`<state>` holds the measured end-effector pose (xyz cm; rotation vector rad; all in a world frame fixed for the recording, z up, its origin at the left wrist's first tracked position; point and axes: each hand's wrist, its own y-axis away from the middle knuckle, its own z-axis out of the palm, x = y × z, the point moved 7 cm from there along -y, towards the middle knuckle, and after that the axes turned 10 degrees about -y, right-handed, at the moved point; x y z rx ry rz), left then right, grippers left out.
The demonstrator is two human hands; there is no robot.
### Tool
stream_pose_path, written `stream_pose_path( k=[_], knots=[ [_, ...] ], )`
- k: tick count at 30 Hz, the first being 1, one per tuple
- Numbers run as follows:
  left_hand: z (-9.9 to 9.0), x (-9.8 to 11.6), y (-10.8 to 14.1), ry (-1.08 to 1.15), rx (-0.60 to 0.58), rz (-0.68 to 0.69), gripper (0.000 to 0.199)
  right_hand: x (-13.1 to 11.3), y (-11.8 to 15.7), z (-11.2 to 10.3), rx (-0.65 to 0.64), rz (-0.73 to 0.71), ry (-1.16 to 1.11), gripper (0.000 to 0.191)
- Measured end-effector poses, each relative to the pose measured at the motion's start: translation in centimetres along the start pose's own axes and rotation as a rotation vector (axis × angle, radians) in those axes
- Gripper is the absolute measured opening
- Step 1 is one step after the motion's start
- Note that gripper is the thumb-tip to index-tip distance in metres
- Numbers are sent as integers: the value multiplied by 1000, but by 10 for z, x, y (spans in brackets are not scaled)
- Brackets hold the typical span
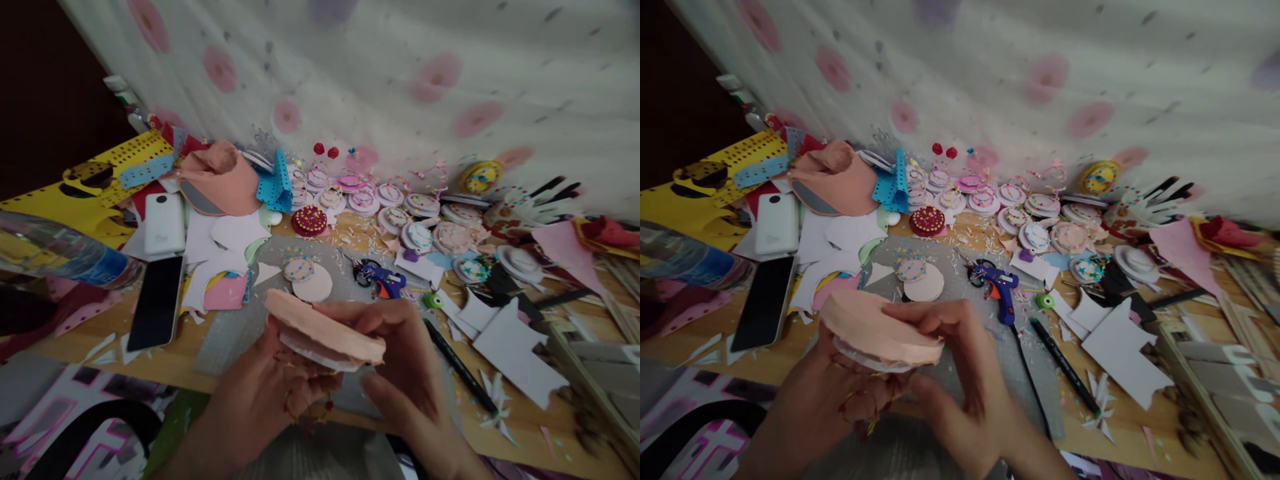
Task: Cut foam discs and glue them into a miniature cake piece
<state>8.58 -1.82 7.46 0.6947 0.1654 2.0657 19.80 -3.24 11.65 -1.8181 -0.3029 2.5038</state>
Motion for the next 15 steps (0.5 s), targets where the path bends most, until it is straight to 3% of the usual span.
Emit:
stream_pose_path(
  k=[6,15],
  knots=[
    [6,3,-2,18,-41,26,38,4,1,-1,21,-49,62,28],
    [-14,-2,-17,3,20,-121,49,21,-5,-10,8,-68,175,25]
  ],
)
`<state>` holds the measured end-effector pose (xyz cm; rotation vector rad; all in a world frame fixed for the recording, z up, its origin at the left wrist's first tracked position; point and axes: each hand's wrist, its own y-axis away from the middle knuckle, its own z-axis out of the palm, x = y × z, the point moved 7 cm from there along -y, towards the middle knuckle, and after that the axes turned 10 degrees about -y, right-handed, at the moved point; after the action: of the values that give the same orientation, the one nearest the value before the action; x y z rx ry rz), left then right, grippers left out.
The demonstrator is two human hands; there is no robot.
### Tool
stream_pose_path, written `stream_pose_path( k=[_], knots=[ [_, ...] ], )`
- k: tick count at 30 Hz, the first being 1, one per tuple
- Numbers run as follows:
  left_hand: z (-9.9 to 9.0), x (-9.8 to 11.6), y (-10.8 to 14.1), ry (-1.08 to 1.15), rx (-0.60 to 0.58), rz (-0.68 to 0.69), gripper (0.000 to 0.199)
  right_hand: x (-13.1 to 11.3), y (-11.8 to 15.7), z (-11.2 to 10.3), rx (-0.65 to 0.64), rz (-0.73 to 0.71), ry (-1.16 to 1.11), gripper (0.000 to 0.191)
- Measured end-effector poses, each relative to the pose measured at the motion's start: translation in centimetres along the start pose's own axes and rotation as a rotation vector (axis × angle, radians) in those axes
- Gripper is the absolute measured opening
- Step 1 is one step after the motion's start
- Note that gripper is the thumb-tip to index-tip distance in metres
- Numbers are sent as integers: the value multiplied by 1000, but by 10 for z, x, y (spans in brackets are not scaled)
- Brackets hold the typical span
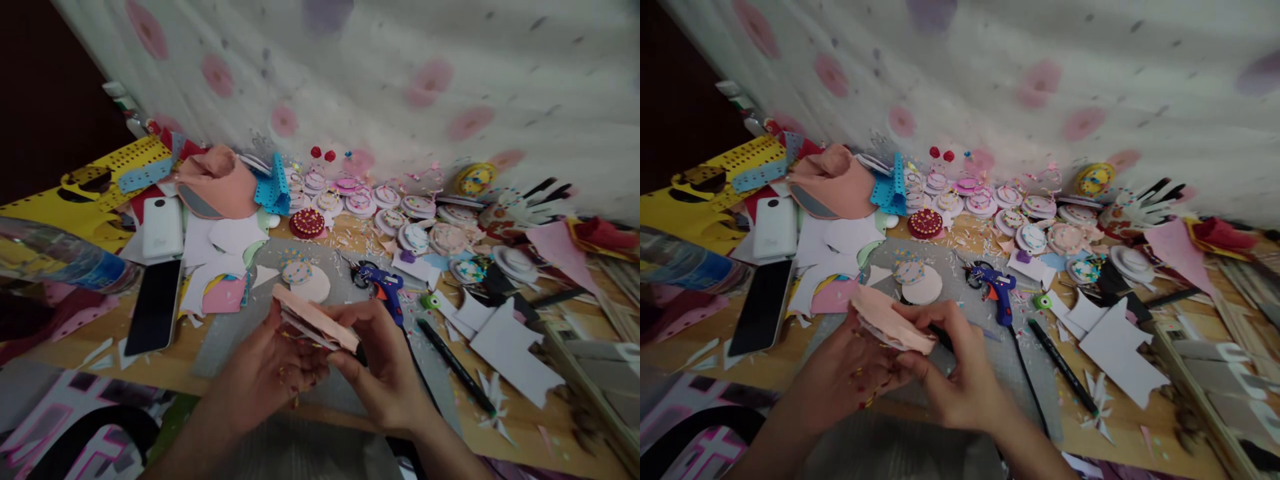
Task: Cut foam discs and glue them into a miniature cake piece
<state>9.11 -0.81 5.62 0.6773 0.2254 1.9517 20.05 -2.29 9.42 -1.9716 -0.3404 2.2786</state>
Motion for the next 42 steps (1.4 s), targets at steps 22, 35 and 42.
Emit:
stream_pose_path(
  k=[22,35,42],
  knots=[
    [-26,-15,-12,209,150,57,52,23,13,-14,254,78,388,46],
    [-30,-5,-8,220,201,136,45,0,41,-29,379,-167,328,30],
    [-14,-8,-21,-69,88,180,36,23,20,-6,-47,6,537,120]
  ],
)
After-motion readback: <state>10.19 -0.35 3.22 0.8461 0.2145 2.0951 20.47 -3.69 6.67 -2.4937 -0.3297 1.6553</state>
